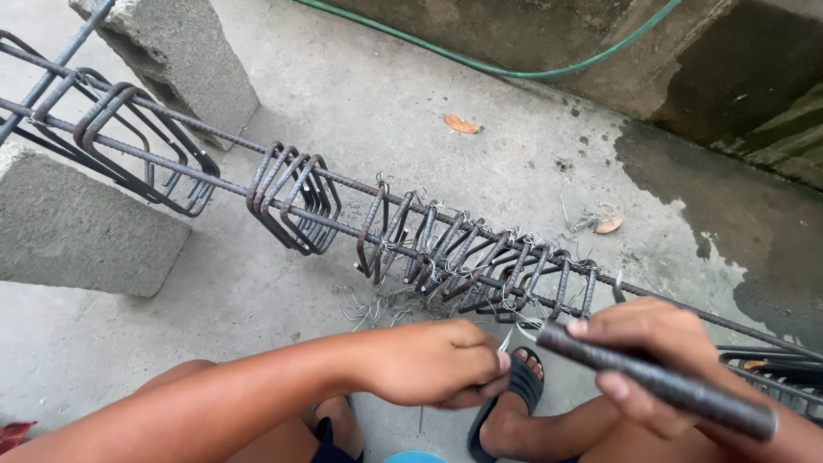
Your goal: The person sits on a small stool and uses a metal twisting tool to bind a rebar cage with wire ties. They repeatedly pick up wire ties, wrap them around the rebar intersections, and twist them tight with the tool.
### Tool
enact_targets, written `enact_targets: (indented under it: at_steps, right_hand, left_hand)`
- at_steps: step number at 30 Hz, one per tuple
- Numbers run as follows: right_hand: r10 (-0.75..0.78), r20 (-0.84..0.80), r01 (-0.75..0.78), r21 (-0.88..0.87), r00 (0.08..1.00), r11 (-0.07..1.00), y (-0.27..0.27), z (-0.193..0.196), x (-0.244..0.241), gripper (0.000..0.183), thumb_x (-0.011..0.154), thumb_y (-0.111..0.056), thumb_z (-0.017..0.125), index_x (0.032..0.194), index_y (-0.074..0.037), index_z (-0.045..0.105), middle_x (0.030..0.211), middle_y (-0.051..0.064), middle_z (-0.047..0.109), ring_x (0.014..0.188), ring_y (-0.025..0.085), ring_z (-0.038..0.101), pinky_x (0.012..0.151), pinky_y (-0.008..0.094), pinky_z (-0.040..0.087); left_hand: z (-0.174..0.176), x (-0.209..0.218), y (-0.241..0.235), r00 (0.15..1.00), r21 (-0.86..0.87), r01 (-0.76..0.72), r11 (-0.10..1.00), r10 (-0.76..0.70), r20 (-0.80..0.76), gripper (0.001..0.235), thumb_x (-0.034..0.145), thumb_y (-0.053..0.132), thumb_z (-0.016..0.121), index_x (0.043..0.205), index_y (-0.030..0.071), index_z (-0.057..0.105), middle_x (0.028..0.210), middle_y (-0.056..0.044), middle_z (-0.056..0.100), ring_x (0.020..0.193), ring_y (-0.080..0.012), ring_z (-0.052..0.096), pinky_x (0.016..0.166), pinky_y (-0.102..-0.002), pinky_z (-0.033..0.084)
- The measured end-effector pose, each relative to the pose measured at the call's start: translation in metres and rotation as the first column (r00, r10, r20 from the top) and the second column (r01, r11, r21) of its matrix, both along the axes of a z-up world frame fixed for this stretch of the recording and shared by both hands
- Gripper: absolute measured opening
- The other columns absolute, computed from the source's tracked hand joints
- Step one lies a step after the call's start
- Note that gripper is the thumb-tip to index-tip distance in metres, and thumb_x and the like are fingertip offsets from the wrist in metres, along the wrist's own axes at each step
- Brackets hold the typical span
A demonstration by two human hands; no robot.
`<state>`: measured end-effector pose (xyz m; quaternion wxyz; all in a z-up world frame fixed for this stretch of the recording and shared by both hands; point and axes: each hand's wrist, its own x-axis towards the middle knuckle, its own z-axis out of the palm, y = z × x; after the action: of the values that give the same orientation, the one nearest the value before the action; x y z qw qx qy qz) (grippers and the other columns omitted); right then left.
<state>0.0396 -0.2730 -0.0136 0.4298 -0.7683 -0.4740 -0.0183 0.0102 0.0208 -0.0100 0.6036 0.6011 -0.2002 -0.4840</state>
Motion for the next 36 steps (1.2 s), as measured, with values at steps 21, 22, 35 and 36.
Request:
enact_targets:
  at_steps: [21,22,35,36]
  right_hand:
    - [-0.044,0.081,0.047,-0.035,0.996,0.998,0.011,0.006,0.006,0.04,0.078,-0.027,0.066,0.111,-0.004,0.066,0.064,-0.006,0.073,0.04,0.004,0.058,0.043,0.018,0.051]
    - [-0.045,0.082,0.048,-0.034,0.996,0.998,0.008,0.005,0.012,0.04,0.078,-0.027,0.066,0.111,-0.004,0.066,0.064,-0.006,0.073,0.04,0.004,0.058,0.043,0.018,0.051]
    - [0.098,0.125,-0.085,-0.105,0.987,0.991,0.017,0.022,0.012,0.038,0.074,-0.023,0.07,0.107,-0.004,0.072,0.057,-0.002,0.064,0.044,0.013,0.052,0.045,0.024,0.045]
    - [-0.003,-0.017,0.001,-0.152,1.0,0.988,0.013,0.024,0.009,0.041,0.072,-0.024,0.07,0.111,-0.009,0.074,0.056,-0.002,0.064,0.045,0.014,0.053,0.048,0.025,0.046]
  left_hand:
    - [0.011,0.01,-0.004,0.894,0.3,-0.115,0.947,-0.033,0.446,0.042,0.105,0.032,0.038,0.082,0.008,0.062,0.073,-0.007,0.067,0.063,-0.0254,0.058,0.065,-0.043,0.053]
    - [0.007,0.012,-0.002,0.894,0.301,-0.114,0.947,-0.034,0.447,0.042,0.105,0.032,0.038,0.082,0.008,0.062,0.073,-0.007,0.067,0.063,-0.0254,0.058,0.065,-0.043,0.053]
    - [0.019,0.018,0.008,0.893,0.336,0.043,0.941,-0.187,0.41,0.044,0.102,0.033,0.039,0.085,0.006,0.068,0.081,-0.007,0.07,0.072,-0.0233,0.062,0.074,-0.039,0.056]
    - [0.019,0.018,0.009,0.893,0.322,0.029,0.946,-0.169,0.416,0.045,0.103,0.034,0.037,0.084,0.007,0.068,0.082,-0.006,0.069,0.073,-0.0232,0.062,0.075,-0.039,0.056]
